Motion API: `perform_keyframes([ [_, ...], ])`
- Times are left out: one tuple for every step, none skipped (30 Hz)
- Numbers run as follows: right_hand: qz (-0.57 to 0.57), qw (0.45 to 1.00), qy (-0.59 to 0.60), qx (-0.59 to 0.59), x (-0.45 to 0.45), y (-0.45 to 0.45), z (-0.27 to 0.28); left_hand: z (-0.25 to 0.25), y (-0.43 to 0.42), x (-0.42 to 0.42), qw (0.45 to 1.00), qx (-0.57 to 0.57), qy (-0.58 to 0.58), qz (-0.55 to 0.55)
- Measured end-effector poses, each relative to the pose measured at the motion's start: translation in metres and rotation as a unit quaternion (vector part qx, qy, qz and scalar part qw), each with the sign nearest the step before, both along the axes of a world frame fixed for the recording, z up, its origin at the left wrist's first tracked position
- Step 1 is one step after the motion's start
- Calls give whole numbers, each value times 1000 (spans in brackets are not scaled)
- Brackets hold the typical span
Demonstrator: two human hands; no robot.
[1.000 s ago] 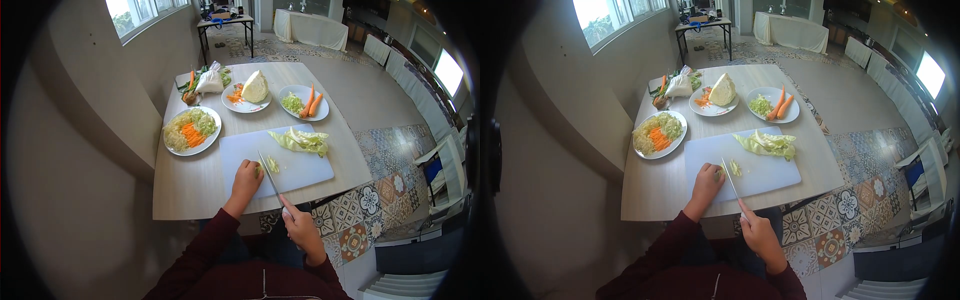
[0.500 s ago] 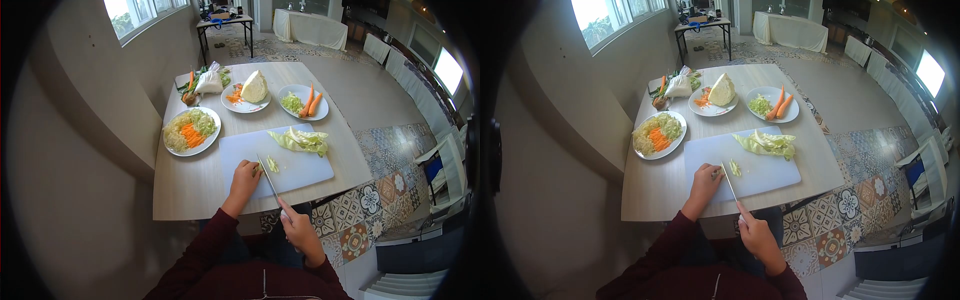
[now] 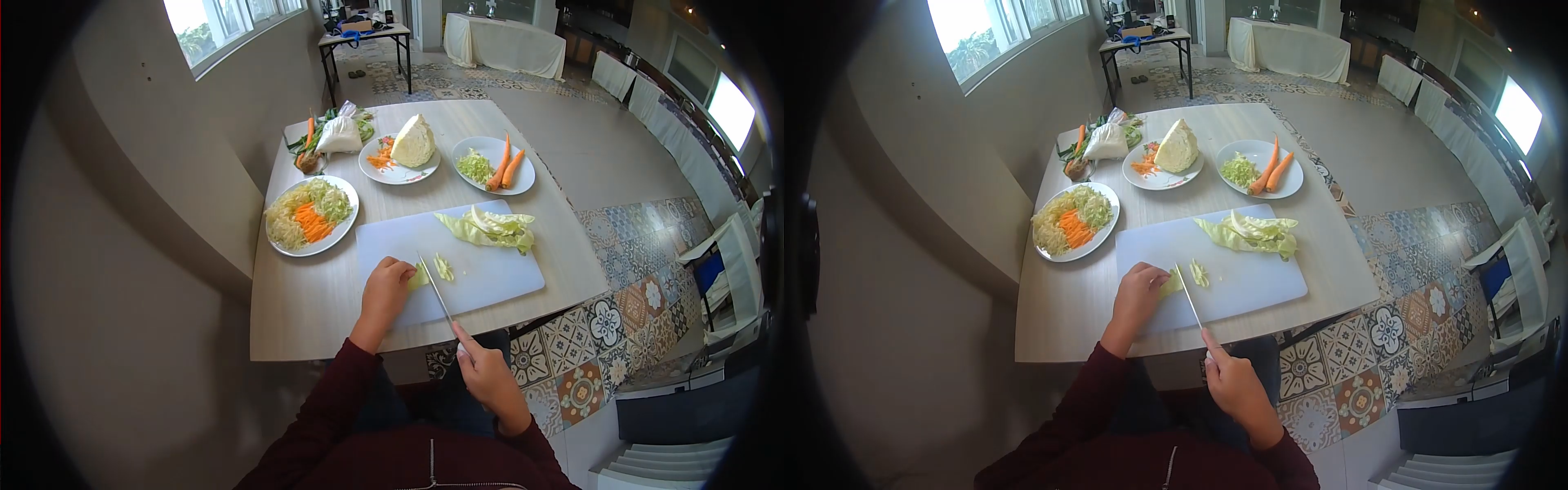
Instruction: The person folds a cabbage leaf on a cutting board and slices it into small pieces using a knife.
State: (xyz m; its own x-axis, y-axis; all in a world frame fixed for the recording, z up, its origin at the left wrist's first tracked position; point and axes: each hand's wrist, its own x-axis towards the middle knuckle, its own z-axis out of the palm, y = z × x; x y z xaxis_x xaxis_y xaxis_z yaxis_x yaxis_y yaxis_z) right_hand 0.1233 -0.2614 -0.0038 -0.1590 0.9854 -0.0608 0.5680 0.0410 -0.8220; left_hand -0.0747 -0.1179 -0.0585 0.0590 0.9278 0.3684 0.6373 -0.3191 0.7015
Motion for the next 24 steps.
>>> perform_keyframes([
  [0, 1000, 6, 4, 0, 0, 0, 0, 0, 0, 1000, -6, 10, 5],
  [-1, 1000, 12, 8, 0, 0, -1, 1, -2, 1, 1000, -12, 19, 11],
  [-1, 1000, 18, 12, 0, 0, -1, 2, -4, 3, 999, -19, 29, 18],
  [-1, 1000, 16, 8, 0, 0, -2, 3, -5, 3, 999, -25, 38, 24],
  [-1, 1000, 14, 4, 0, 0, -2, 2, -5, 3, 998, -39, 40, 29],
  [-1, 1000, 11, -1, 0, 0, -3, -2, -3, 2, 997, -53, 42, 34],
  [-2, 1000, 11, 3, 0, 0, -3, -1, -3, 3, 996, -67, 43, 39],
  [-3, 1000, 10, 6, -1, 0, -2, 1, -4, 5, 996, -65, 38, 42],
  [-3, 1000, 8, 10, -1, 0, -2, 3, -6, 8, 996, -63, 33, 45],
  [-3, 1000, 7, 9, 0, 0, -3, 7, -7, 11, 997, -60, 29, 48],
  [-4, 1000, 6, 8, 0, 0, -4, 9, -8, 11, 997, -57, 31, 37],
  [-4, 1000, 5, 7, 0, 1, -5, 10, -9, 12, 998, -55, 34, 26],
  [-5, 1000, 4, 7, 0, 1, -5, 10, -9, 12, 998, -52, 37, 14],
  [-5, 1000, 2, 6, 0, 1, -5, 10, -10, 12, 998, -52, 40, 11],
  [-6, 1000, 1, 5, -1, 1, -5, 8, -10, 12, 998, -52, 43, 7],
  [-7, 1000, 3, 4, -1, 1, -4, 6, -9, 11, 998, -51, 46, 3],
  [-8, 1000, 6, 3, -1, 1, -4, 1, -8, 10, 999, -38, 37, 2],
  [-8, 1000, 8, 1, -2, 1, -3, -6, -5, 8, 999, -25, 29, 2],
  [-7, 1000, 6, 6, -2, 1, -4, -7, -4, 8, 1000, -12, 20, 1],
  [-6, 1000, 4, 11, -2, 2, -5, -9, -3, 7, 1000, -10, 19, -3],
  [-6, 1000, 2, 15, -2, 3, -6, -10, -2, 7, 1000, -8, 17, -8],
  [-7, 1000, 6, 15, -3, 3, -5, -10, -1, 6, 1000, -7, 15, -12],
  [-7, 1000, 11, 16, -4, 3, -4, -11, 0, 7, 1000, -6, 12, -12],
  [-8, 1000, 15, 17, -5, 4, -3, -12, 0, 9, 1000, -5, 9, -11],
])
